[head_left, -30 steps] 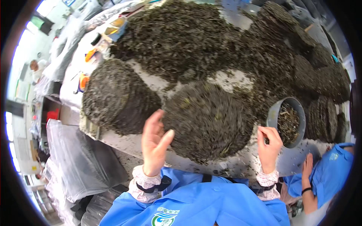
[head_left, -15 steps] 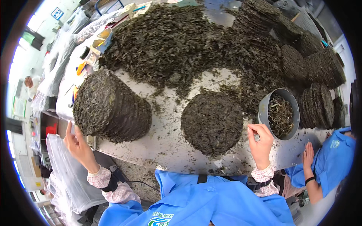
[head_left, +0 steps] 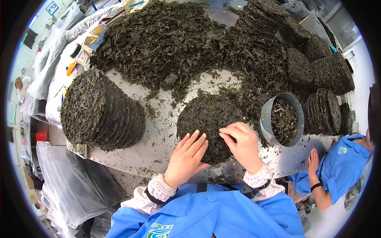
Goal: Processing large cakes or rounds of dried tea leaves at a production table.
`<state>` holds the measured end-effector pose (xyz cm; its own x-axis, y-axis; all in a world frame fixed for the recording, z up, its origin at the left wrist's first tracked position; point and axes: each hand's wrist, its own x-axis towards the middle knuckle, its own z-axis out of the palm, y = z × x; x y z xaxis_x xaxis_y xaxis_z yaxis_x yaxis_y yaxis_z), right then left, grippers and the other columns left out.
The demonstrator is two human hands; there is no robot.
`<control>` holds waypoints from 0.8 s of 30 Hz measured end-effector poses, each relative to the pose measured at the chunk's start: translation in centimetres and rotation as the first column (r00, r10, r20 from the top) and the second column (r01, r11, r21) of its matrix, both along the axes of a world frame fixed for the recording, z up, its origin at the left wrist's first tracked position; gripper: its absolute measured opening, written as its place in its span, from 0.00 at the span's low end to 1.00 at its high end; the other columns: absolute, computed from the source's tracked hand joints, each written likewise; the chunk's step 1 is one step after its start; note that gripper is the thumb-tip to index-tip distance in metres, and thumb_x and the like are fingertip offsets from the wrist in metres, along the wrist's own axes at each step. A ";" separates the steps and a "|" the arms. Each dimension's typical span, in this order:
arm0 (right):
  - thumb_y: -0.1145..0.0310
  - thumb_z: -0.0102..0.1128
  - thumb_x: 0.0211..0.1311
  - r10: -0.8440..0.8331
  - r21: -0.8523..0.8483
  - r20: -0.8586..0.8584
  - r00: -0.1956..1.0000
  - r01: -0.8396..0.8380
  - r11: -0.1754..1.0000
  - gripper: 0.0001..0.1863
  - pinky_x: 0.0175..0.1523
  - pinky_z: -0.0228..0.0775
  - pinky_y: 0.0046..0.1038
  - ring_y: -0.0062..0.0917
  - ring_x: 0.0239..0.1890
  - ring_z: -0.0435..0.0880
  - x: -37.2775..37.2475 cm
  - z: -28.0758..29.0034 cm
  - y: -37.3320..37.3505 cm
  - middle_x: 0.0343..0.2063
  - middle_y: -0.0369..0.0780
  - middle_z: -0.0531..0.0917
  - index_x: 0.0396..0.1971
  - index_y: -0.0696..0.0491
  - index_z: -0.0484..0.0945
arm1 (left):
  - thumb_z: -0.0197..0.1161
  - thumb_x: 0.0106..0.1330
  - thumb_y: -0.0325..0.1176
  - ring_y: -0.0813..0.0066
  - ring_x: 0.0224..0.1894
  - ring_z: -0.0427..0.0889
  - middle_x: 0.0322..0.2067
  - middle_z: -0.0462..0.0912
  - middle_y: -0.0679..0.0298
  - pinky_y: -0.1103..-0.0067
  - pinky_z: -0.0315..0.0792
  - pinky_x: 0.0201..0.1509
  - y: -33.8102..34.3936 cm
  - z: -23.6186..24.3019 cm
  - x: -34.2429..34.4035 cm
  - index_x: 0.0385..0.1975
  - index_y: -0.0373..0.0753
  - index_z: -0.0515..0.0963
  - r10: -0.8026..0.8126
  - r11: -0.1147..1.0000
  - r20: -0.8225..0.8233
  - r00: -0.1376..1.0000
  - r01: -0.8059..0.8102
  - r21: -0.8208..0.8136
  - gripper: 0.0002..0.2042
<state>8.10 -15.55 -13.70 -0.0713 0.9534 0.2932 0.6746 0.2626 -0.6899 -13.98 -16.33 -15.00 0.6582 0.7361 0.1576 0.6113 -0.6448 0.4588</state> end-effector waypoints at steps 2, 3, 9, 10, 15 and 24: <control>0.75 0.70 0.55 0.058 0.029 0.046 0.997 -0.059 0.998 0.05 0.39 0.76 0.33 0.34 0.35 0.83 -1.2 -0.3 1.8 0.30 0.38 0.82 0.32 0.54 0.85 | 0.78 0.46 0.43 0.54 0.70 0.69 0.64 0.75 0.55 0.59 0.63 0.73 0.0 0.0 0.0 0.58 0.36 0.77 0.009 1.000 0.011 1.000 -0.009 0.015 0.36; 0.74 0.69 0.55 0.108 0.062 0.094 0.990 -0.114 0.992 0.04 0.39 0.76 0.33 0.34 0.36 0.82 -1.8 -0.5 2.6 0.29 0.38 0.81 0.31 0.53 0.84 | 0.78 0.46 0.43 0.54 0.70 0.69 0.64 0.75 0.55 0.59 0.63 0.73 -0.1 -0.1 0.0 0.58 0.36 0.77 0.008 1.000 0.013 1.000 -0.009 0.012 0.36; 0.73 0.68 0.55 0.094 0.035 0.266 0.959 -0.107 0.994 0.04 0.39 0.75 0.34 0.35 0.36 0.81 -4.3 -2.0 4.7 0.29 0.39 0.79 0.28 0.53 0.81 | 0.78 0.45 0.42 0.55 0.70 0.69 0.64 0.75 0.56 0.59 0.63 0.73 0.1 -0.2 0.4 0.58 0.35 0.77 0.010 1.000 0.001 1.000 -0.010 -0.004 0.37; 0.74 0.68 0.55 0.079 0.005 0.296 0.952 -0.084 0.996 0.04 0.39 0.75 0.34 0.36 0.36 0.80 -4.5 -2.0 4.7 0.29 0.39 0.78 0.28 0.53 0.80 | 0.78 0.45 0.42 0.56 0.71 0.68 0.64 0.75 0.57 0.59 0.63 0.73 0.1 -0.2 0.3 0.58 0.35 0.77 0.012 1.000 0.014 1.000 -0.012 -0.003 0.36; 0.74 0.63 0.60 0.016 0.073 0.168 0.986 -0.028 0.997 0.05 0.41 0.74 0.38 0.40 0.37 0.79 -2.4 -1.2 4.3 0.30 0.42 0.78 0.32 0.54 0.75 | 0.78 0.46 0.42 0.56 0.71 0.68 0.64 0.75 0.57 0.59 0.62 0.74 -0.2 -0.3 -0.1 0.58 0.35 0.77 0.029 0.999 0.018 0.999 -0.029 -0.015 0.36; 0.76 0.66 0.56 0.098 -0.004 0.260 0.961 -0.101 0.995 0.02 0.39 0.77 0.37 0.39 0.34 0.83 -3.6 -1.5 4.7 0.28 0.43 0.80 0.29 0.56 0.82 | 0.76 0.46 0.38 0.55 0.73 0.65 0.66 0.71 0.54 0.60 0.58 0.77 0.0 -0.2 -0.2 0.60 0.33 0.74 -0.029 0.999 -0.032 0.999 0.028 -0.019 0.37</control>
